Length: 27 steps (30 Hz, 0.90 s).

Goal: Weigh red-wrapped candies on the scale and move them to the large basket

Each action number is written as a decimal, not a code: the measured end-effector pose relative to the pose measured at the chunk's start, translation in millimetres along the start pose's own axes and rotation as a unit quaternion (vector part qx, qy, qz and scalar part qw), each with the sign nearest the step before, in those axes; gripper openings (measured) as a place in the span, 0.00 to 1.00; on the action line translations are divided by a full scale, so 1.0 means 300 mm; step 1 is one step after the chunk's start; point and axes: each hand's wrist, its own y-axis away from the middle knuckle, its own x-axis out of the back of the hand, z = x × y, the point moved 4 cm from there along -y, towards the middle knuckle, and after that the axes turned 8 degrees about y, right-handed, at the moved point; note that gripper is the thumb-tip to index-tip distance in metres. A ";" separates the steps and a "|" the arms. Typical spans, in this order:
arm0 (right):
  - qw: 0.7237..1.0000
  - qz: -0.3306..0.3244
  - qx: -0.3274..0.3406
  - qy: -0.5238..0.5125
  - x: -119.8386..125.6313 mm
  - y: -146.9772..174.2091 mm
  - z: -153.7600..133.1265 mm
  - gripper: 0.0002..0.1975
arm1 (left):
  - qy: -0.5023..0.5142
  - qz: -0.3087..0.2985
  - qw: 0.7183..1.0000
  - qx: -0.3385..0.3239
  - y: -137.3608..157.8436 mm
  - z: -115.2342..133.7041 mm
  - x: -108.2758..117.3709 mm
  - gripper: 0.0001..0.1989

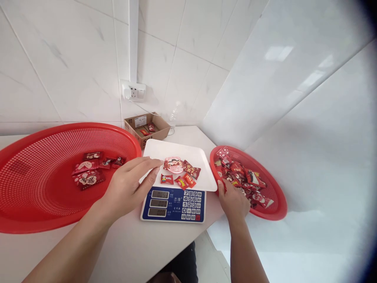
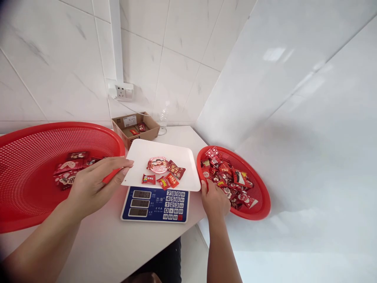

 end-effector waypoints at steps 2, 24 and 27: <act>1.000 -0.003 0.001 -0.001 0.002 0.000 -0.001 0.24 | -0.001 0.002 1.000 -0.001 0.002 -0.001 -0.002 0.09; 1.000 -0.009 0.004 0.006 0.012 0.002 -0.006 0.23 | 0.000 -0.016 1.000 -0.004 0.004 -0.001 -0.006 0.09; 1.000 -0.011 0.004 0.009 0.010 0.001 -0.007 0.23 | -0.001 -0.018 1.000 -0.007 0.000 -0.001 -0.008 0.09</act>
